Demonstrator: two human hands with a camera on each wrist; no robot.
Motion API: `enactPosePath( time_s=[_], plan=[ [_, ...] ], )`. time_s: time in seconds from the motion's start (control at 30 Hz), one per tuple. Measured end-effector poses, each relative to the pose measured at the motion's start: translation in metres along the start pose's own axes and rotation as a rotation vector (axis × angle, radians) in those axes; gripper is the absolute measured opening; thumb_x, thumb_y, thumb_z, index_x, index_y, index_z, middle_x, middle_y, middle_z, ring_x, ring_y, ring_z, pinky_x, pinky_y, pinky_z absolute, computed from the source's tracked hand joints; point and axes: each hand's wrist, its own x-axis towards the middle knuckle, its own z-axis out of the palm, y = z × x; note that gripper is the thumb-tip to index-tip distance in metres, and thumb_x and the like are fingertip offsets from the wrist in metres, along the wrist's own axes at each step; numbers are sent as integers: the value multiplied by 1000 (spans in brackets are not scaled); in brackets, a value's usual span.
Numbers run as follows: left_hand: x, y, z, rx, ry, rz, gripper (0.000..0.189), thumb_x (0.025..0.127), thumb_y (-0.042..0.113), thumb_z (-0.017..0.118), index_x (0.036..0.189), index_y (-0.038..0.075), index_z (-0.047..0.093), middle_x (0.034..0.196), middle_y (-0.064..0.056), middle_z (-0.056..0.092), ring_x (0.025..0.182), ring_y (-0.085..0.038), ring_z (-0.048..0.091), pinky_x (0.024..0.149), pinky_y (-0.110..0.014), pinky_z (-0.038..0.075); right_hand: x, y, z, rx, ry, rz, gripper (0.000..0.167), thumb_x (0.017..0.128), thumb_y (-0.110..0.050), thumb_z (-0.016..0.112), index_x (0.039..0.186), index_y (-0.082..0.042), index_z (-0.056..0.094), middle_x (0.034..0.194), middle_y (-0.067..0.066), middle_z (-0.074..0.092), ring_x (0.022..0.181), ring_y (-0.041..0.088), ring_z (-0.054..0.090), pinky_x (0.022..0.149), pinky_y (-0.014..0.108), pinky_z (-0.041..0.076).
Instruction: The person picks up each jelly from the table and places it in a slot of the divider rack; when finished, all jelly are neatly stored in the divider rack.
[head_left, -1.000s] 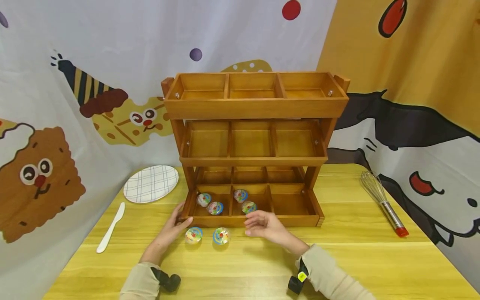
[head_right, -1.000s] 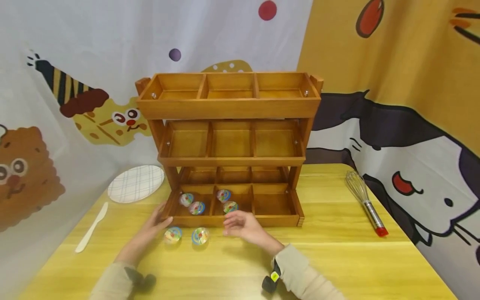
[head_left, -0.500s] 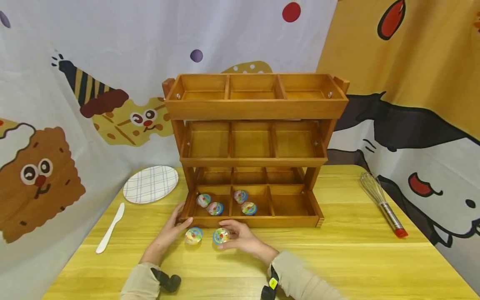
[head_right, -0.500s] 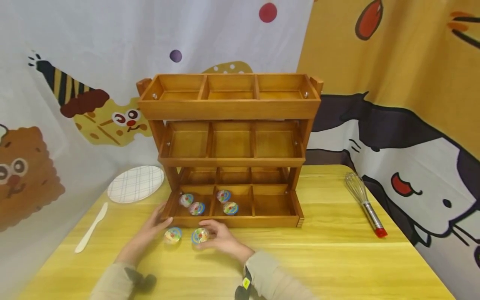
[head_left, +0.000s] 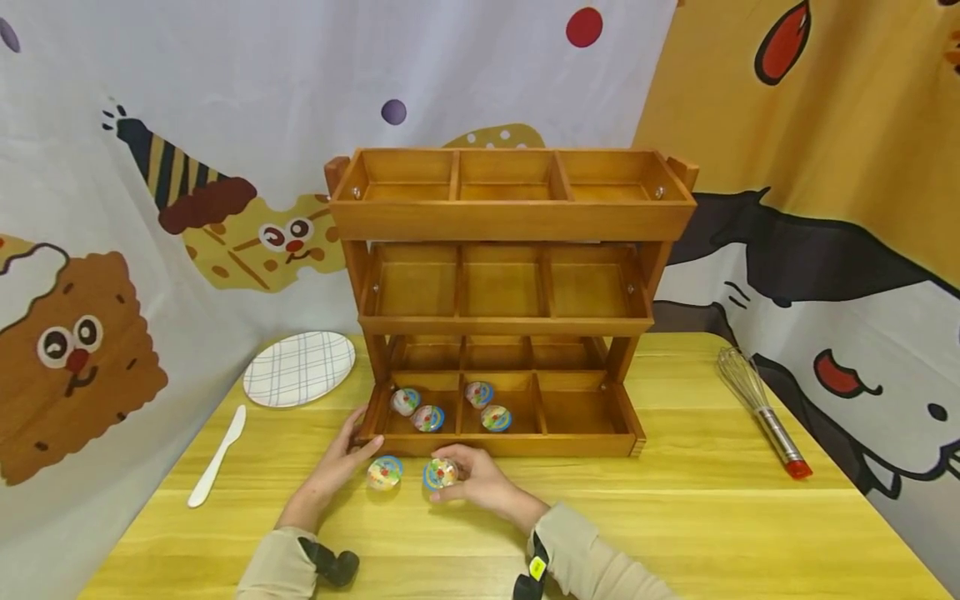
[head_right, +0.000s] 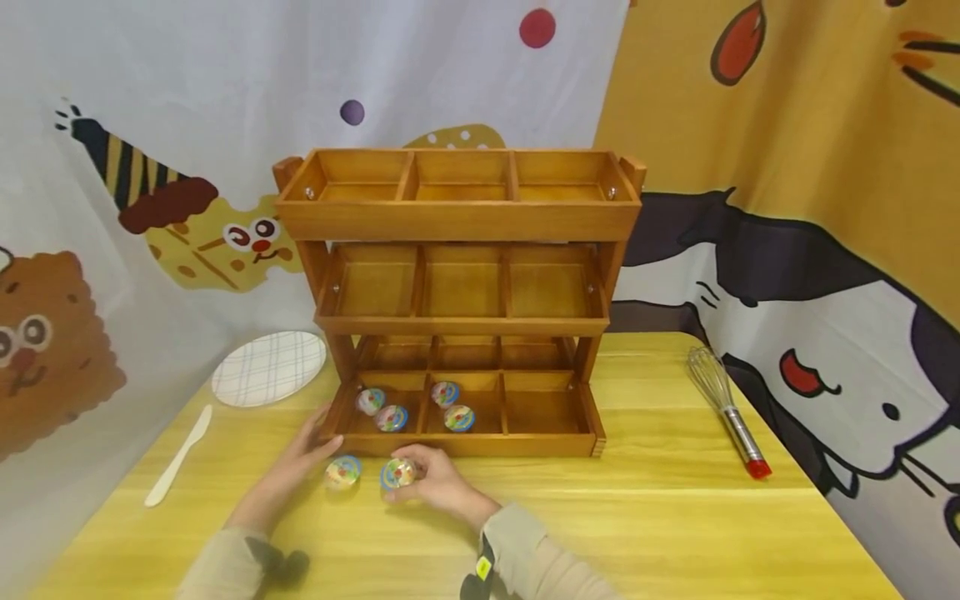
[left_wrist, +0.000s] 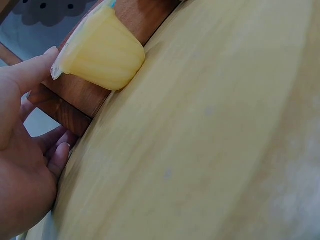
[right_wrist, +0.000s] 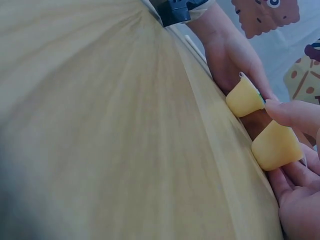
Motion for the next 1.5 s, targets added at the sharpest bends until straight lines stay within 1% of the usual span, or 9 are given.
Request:
enactPosePath(
  time_s=[0.2, 0.37, 0.57, 0.73, 0.87, 1.03, 1.13, 1.33, 1.5],
  plan=[
    [1, 2, 1, 7, -8, 0, 69, 89, 32, 52, 142, 24, 9, 140, -21, 27, 118, -34, 37, 94, -48, 36, 6, 17, -1, 31, 10, 6, 53, 68, 0, 72, 117, 0, 52, 105, 14, 61, 83, 12, 58, 73, 20, 47],
    [0, 2, 1, -4, -10, -2, 70, 89, 31, 52, 143, 22, 8, 140, -21, 27, 118, -35, 38, 94, -48, 36, 5, 22, -2, -17, 4, 20, 52, 67, -6, 75, 115, -4, 54, 102, 8, 62, 80, 10, 58, 71, 21, 48],
    [-2, 4, 0, 9, -9, -4, 70, 90, 31, 50, 143, 21, 6, 140, -22, 25, 118, -34, 38, 94, -48, 36, -7, 17, -11, -25, -37, 4, 52, 67, -5, 74, 114, 0, 54, 102, 13, 64, 82, 11, 59, 72, 20, 49],
    [-3, 4, 1, 10, -19, -9, 70, 89, 32, 51, 143, 22, 7, 139, -21, 28, 116, -33, 39, 94, -47, 36, -24, 11, -34, -43, -42, -12, 53, 69, -7, 74, 117, 2, 52, 104, 16, 63, 85, 12, 60, 75, 21, 48],
    [-1, 1, 1, 18, -35, -21, 71, 89, 34, 50, 143, 22, 5, 139, -20, 27, 117, -34, 38, 93, -48, 36, -38, 4, -63, -53, 8, -41, 57, 69, -9, 74, 119, 5, 49, 104, 19, 62, 85, 10, 60, 78, 24, 48],
    [1, -2, -1, 21, -20, -28, 71, 89, 35, 50, 143, 25, 6, 140, -19, 26, 118, -33, 37, 93, -48, 36, -50, -12, -101, -82, 101, -66, 58, 70, -12, 74, 120, 2, 49, 98, 17, 63, 80, 9, 61, 69, 26, 51],
    [1, -1, -2, 16, -20, -29, 70, 89, 36, 51, 142, 27, 6, 140, -18, 27, 117, -32, 38, 93, -47, 37, -53, -20, -123, -114, 158, -56, 59, 70, -14, 74, 122, 0, 49, 101, 16, 62, 80, 10, 61, 68, 26, 51],
    [1, 6, -2, 6, -25, -1, 70, 89, 34, 51, 143, 24, 7, 140, -20, 27, 118, -34, 39, 93, -48, 37, -43, -21, -165, -181, 306, 44, 61, 71, -16, 74, 124, -3, 48, 112, 16, 56, 88, 17, 57, 71, 27, 49],
    [-1, 0, -1, 10, -2, 1, 70, 89, 31, 52, 143, 21, 9, 137, -21, 31, 113, -31, 42, 91, -42, 39, -26, -7, -186, -150, 405, 118, 54, 70, -9, 71, 119, -1, 50, 112, 16, 55, 91, 16, 54, 76, 26, 46]
  ],
)
